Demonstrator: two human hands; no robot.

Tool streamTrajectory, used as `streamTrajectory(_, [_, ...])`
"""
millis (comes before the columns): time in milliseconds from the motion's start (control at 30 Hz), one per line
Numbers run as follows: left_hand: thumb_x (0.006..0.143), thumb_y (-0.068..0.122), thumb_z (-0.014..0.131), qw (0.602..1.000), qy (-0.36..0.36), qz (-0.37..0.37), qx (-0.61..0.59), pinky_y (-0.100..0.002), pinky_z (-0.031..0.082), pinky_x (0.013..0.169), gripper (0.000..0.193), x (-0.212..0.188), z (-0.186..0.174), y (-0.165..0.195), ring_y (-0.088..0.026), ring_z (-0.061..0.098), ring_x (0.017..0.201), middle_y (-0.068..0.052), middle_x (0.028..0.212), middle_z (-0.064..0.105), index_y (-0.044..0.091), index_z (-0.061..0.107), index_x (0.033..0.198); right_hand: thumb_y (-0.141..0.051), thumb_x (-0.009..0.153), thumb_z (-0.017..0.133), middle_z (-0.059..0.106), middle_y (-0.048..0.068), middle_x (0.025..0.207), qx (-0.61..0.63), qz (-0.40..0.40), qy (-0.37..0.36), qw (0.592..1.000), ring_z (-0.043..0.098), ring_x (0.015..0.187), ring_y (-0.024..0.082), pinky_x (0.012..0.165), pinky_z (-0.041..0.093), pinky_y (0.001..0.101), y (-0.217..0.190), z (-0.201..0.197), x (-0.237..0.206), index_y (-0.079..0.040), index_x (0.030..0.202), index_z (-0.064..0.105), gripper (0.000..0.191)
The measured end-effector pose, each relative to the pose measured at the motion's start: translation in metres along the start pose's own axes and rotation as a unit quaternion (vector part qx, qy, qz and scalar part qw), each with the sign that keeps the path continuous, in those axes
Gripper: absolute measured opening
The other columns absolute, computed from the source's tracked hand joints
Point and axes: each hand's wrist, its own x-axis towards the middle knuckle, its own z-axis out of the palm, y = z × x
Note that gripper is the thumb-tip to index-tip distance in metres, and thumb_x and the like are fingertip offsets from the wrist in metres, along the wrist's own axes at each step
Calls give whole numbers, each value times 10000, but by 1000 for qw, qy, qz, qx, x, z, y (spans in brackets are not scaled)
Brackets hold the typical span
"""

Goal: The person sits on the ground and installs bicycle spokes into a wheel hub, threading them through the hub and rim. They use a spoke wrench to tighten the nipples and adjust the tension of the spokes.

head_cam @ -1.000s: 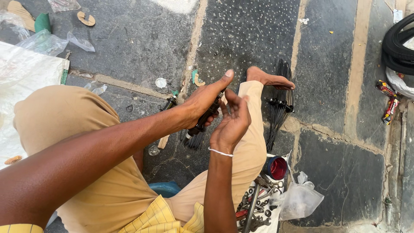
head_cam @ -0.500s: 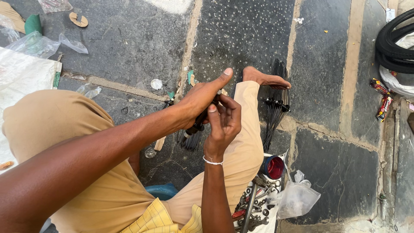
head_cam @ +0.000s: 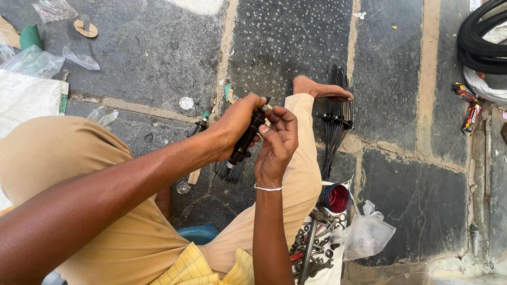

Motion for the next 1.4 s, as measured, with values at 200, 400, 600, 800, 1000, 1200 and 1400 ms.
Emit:
streamTrajectory(200, [902, 217, 457, 1000, -1, -8, -2, -336, 468, 621, 265, -6, -4, -4, -141, 529, 666, -59, 809, 586, 22, 611, 996, 39, 899, 613, 667, 183, 1174, -13, -6, 25, 1000, 666, 1124, 237, 1000, 545, 360, -9, 2, -2, 51, 1201, 592, 303])
streamTrajectory(400, [901, 224, 465, 999, 31, 1, -36, -341, 464, 628, 279, -6, -5, -5, -149, 544, 678, -89, 833, 635, 9, 615, 997, 8, 939, 619, 679, 195, 1185, -35, -39, 32, 998, 672, 1146, 245, 1012, 553, 368, -15, 11, -7, 72, 1196, 611, 265])
streamTrajectory(600, [886, 204, 475, 993, -2, 38, -110, -346, 476, 663, 338, -5, -5, -6, -169, 561, 715, -93, 843, 618, 0, 682, 1057, -70, 950, 694, 631, 146, 1231, -167, -106, 61, 978, 657, 1140, 206, 954, 557, 324, -14, 26, -24, 50, 1234, 578, 330])
streamTrajectory(800, [875, 149, 472, 984, 11, 90, -156, -354, 506, 707, 375, -7, -4, 4, -163, 582, 814, -88, 944, 638, -1, 666, 1159, -251, 1006, 670, 682, 88, 1189, -146, 29, 46, 988, 638, 1065, 105, 881, 542, 216, 9, 36, -51, 32, 1356, 571, 461])
streamTrajectory(1000, [899, 118, 469, 980, -35, 127, -150, -342, 554, 872, 397, -18, 2, 13, -166, 625, 932, -103, 1028, 681, -42, 661, 1208, -216, 1028, 684, 654, 70, 904, -96, 34, 80, 992, 556, 655, 56, 522, 446, 204, 13, 27, -45, 52, 1264, 628, 362])
streamTrajectory(1200, [904, 137, 473, 979, -72, 134, -137, -343, 556, 893, 390, -24, 6, 13, -174, 650, 966, -139, 1066, 717, -42, 677, 1184, -176, 991, 674, 704, 52, 925, -86, -9, 105, 991, 572, 587, 55, 442, 428, 204, 6, 29, -46, 30, 1199, 604, 301])
streamTrajectory(1400, [871, 120, 510, 978, -74, 143, -134, -354, 559, 798, 298, -25, 4, 14, -182, 635, 880, -160, 981, 701, -64, 699, 1009, -187, 995, 708, 673, 39, 890, -94, -24, 98, 990, 579, 631, 55, 486, 439, 201, 3, 31, -52, 35, 1217, 595, 334])
